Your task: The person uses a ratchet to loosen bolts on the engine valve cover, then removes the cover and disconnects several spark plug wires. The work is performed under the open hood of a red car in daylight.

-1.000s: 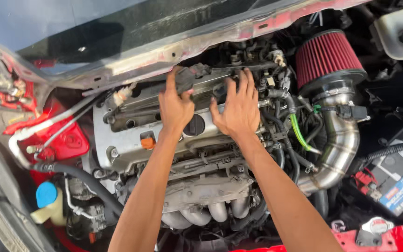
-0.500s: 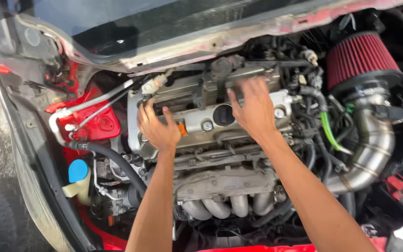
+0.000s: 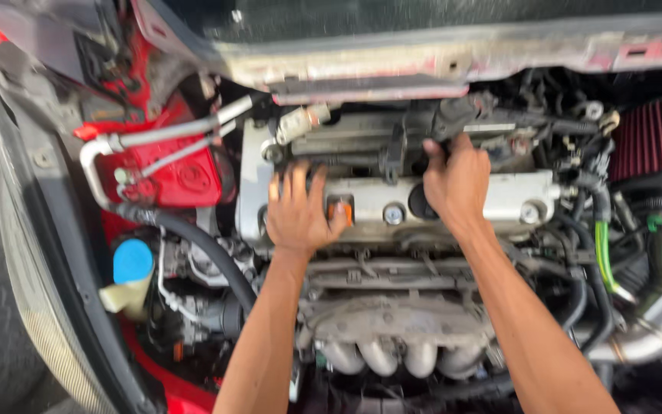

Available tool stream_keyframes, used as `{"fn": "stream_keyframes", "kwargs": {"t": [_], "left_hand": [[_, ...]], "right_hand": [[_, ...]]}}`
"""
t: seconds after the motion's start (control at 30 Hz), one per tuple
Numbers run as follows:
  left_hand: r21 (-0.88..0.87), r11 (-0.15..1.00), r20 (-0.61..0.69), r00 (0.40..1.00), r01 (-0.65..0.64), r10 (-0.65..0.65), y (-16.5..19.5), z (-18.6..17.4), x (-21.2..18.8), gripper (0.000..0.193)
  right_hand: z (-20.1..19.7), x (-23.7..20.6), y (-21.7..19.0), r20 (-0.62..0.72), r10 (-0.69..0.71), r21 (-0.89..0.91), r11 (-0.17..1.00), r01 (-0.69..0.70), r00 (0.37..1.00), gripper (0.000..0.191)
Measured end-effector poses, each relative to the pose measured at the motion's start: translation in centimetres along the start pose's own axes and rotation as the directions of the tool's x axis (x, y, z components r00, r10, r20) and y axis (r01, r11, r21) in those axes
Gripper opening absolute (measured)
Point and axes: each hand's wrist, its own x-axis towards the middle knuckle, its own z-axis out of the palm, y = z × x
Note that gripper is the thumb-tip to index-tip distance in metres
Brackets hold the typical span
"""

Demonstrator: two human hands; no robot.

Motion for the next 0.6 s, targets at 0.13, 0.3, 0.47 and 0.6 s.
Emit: {"fn": "stream_keyframes", "kwargs": {"t": [0.13,0.3,0.47,0.6], "left_hand": [[0.007,1.000,0.028,0.999,0.022,-0.022,-0.5,0.7,-1.0,0.047],[0.023,1.000,-0.031,0.999,0.011,-0.011,-0.5,1.3,-1.5,0.049],[0.045,0.999,-0.030,0.999,0.022,-0.021,-0.4,1.1,-1.2,0.047],[0.032,0.999,-0.014,1.000,-0.005,0.005,-0.5,0.9,-1.2,0.049]], "right_hand": [[-0.3,0.1,-0.6,0.092,0.181,0.053,0.981,-0.186,0.979,0.014],[-0.7,0.2,-0.8,0.049,0.208,0.032,0.977,-0.209,0.977,0.031],[-0.9,0.5,-0.7,0.033,0.108,0.058,0.992,-0.110,0.994,0.032],[-0.9,0.2,-0.8,0.023,0.154,0.021,0.988,-0.155,0.988,0.044]]}}
